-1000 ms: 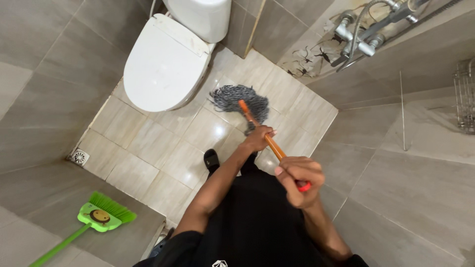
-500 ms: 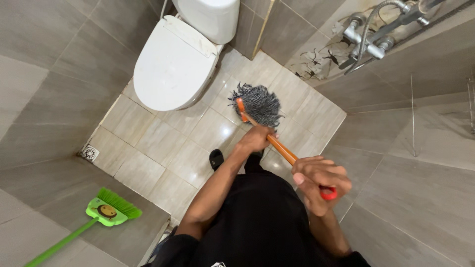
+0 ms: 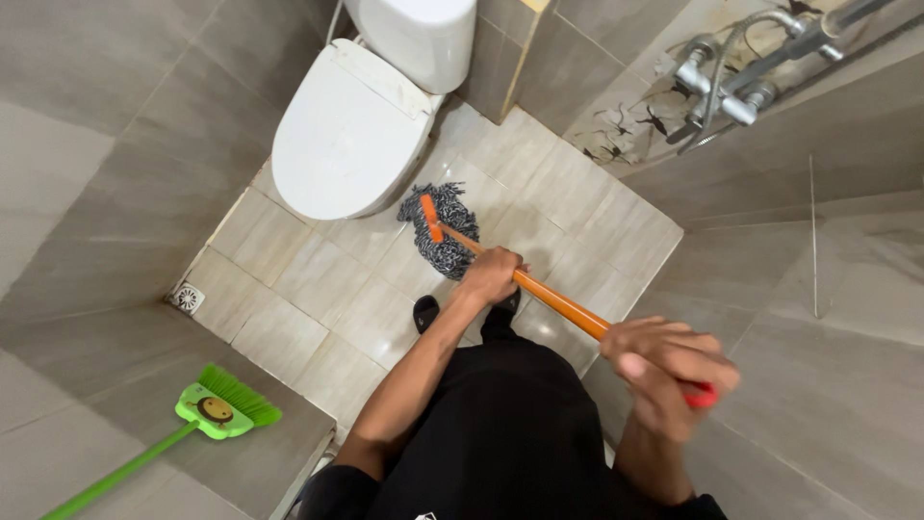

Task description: The person mops the tiled bathroom floor using a string mop with an orange handle. They move the mop back and forth across the floor, covering areas near the toilet, shower, and walls.

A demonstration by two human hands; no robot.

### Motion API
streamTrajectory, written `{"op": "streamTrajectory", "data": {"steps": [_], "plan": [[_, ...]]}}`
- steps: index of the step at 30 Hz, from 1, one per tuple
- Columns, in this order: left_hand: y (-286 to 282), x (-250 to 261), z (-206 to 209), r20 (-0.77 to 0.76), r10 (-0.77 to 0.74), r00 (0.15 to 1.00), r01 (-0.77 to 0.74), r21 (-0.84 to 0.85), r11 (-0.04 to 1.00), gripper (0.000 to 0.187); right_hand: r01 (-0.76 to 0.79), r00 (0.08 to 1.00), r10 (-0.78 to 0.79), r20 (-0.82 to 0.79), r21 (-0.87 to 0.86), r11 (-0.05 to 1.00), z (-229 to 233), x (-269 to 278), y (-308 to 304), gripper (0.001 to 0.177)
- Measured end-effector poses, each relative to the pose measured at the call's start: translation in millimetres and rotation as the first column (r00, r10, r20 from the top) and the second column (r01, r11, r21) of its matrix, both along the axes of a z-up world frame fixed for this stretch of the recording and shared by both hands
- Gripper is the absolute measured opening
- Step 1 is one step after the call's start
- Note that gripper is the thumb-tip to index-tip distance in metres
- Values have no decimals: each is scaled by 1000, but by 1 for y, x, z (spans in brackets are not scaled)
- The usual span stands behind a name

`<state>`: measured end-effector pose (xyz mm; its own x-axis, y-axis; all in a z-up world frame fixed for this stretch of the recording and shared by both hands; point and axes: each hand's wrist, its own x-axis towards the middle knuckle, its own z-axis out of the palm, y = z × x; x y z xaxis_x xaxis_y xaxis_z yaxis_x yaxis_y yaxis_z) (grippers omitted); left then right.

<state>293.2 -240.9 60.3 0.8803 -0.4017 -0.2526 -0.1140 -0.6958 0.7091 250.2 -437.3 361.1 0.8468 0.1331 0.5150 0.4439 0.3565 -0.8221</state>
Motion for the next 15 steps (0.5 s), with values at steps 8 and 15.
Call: {"op": "streamTrajectory", "data": {"steps": [8, 15], "plan": [[-55, 32, -85, -86, -97, 992, 93, -50, 994, 23, 232, 953, -243, -182, -78, 970, -43, 9, -21, 25], [-139, 29, -98, 88, -182, 979, 197, -197, 961, 19, 298, 941, -335, -47, -351, 888, -10, -1, -35, 27]]}}
